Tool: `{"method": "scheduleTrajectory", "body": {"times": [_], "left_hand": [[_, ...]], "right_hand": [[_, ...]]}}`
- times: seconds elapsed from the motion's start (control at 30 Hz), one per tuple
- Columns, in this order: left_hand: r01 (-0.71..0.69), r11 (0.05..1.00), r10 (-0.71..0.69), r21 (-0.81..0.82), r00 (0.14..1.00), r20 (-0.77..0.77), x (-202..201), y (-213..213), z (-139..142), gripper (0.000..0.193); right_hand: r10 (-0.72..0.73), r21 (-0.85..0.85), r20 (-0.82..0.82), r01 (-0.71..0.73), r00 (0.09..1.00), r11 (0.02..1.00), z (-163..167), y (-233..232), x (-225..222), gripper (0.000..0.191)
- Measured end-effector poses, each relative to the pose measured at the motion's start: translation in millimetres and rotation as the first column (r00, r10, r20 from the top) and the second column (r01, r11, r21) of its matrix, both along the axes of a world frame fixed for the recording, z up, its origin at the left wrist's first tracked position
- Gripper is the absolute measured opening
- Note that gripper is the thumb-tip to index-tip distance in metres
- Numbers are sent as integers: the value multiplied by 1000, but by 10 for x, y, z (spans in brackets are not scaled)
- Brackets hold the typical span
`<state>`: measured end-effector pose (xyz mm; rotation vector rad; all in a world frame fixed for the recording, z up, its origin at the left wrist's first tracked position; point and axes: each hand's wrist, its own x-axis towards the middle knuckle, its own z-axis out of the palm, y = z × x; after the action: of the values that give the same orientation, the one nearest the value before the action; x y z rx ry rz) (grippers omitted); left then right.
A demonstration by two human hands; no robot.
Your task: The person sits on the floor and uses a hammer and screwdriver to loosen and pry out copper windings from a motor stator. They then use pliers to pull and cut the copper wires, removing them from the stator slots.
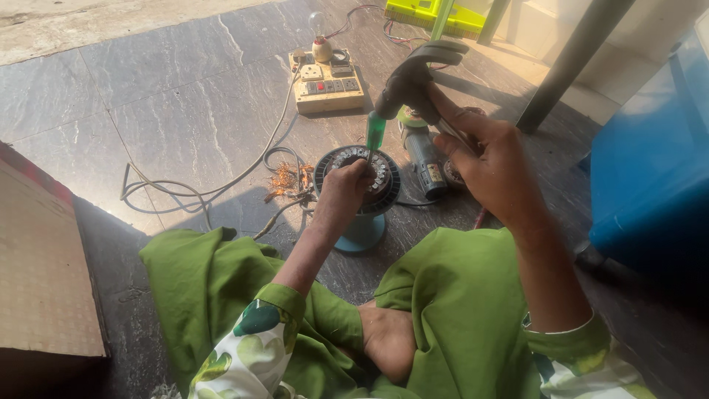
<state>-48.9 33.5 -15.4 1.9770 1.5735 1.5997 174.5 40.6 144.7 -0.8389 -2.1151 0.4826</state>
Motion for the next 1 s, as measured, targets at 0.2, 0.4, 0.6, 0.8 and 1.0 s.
{"method": "scheduleTrajectory", "body": {"times": [0.2, 0.4, 0.6, 0.8, 1.0], "left_hand": [[-70, 995, 68, -75, 997, -25, 84, -10, 52, 8], [-61, 998, 60, -29, 997, -38, 88, -19, 59, 9], [-74, 997, 75, -19, 996, 52, 102, 1, 52, 8], [-81, 994, 86, -71, 994, 69, 113, -23, 135, 10], [-102, 995, 102, 15, 995, 16, 95, -109, 134, 11]], "right_hand": [[31, 44, -13, -31, 999, 999, 6, -28, 15, 54], [19, 74, -26, -17, 999, 997, -17, -34, 14, 55], [18, -72, -133, -27, 991, 997, 236, -18, 203, 54], [-48, -11, -93, 47, 994, 999, 306, -60, 59, 51], [86, 159, 57, -94, 995, 983, 635, -60, 168, 48]]}}
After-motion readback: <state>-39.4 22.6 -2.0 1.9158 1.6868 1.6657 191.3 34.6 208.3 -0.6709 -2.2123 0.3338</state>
